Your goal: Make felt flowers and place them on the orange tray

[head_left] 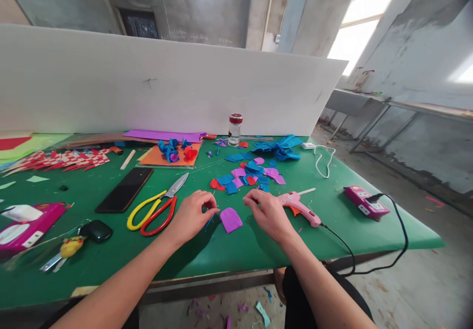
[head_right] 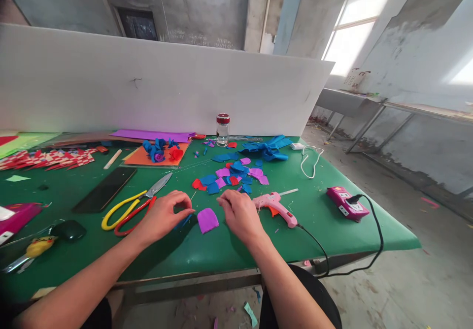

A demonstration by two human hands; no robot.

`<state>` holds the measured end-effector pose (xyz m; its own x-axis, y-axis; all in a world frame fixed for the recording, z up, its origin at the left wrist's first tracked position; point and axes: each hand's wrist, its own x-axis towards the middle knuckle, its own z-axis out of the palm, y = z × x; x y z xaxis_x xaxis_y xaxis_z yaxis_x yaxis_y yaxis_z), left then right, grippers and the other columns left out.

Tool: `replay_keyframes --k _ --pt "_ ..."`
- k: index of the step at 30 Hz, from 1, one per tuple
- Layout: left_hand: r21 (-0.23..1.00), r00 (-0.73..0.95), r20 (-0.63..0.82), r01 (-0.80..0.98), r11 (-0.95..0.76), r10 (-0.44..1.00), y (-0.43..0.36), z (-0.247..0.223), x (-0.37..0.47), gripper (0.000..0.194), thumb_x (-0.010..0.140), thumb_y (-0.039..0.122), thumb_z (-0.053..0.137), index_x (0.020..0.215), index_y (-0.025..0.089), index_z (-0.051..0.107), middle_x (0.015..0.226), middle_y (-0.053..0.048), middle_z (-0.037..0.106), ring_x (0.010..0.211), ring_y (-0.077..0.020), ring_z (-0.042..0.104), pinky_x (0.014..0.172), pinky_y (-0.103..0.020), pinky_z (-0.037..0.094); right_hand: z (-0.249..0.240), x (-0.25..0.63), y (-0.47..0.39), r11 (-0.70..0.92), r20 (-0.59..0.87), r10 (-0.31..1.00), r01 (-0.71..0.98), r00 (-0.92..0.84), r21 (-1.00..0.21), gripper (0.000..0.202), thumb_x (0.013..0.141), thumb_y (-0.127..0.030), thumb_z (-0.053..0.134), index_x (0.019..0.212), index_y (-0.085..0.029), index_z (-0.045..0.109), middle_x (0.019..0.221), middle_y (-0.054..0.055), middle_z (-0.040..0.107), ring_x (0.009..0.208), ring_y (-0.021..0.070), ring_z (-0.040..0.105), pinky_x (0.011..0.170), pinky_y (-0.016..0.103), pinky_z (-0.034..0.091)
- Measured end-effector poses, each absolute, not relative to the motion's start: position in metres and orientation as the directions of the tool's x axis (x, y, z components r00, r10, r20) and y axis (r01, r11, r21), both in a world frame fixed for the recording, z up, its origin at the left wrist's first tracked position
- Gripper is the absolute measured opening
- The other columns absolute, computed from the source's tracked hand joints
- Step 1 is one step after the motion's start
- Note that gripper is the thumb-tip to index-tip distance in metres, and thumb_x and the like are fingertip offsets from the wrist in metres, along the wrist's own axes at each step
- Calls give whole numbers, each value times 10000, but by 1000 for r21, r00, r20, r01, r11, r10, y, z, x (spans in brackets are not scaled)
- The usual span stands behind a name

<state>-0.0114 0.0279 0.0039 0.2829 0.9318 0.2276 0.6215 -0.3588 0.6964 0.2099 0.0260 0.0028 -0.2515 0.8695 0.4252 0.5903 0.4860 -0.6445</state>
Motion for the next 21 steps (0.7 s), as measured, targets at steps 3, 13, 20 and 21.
replay_keyframes --k 3,13,20,21 --pt "982 252 41 167 -85 967 24 7 -4 267 764 392 689 677 183 546 621 43 507 602 -114 465 580 -241 370 -2 201 25 424 381 905 467 -189 -776 446 976 -393 355 617 -205 541 561 -12 539 542 142 506 553 250 385" --pt "894 328 -70 -398 205 942 19 -1 5 211 800 335 689 754 135 640 719 -13 539 660 -103 481 604 -224 390 2 171 20 386 335 902 162 -274 -908 276 921 -343 487 959 -178 705 855 46 724 735 158 645 698 258 499" --pt "984 216 106 121 -135 971 14 -1 4 269 860 398 569 750 166 649 723 -23 603 714 -158 521 694 -275 408 2 168 18 487 393 871 411 -297 -771 160 852 -182 584 775 -212 721 767 24 726 719 165 643 695 251 457" --pt "947 210 164 241 -213 964 13 -1 4 262 860 388 566 743 174 660 737 -26 618 745 -170 531 721 -283 405 1 168 18 506 398 862 478 -315 -717 171 842 -160 584 738 -212 710 746 24 715 701 162 629 671 248 438"
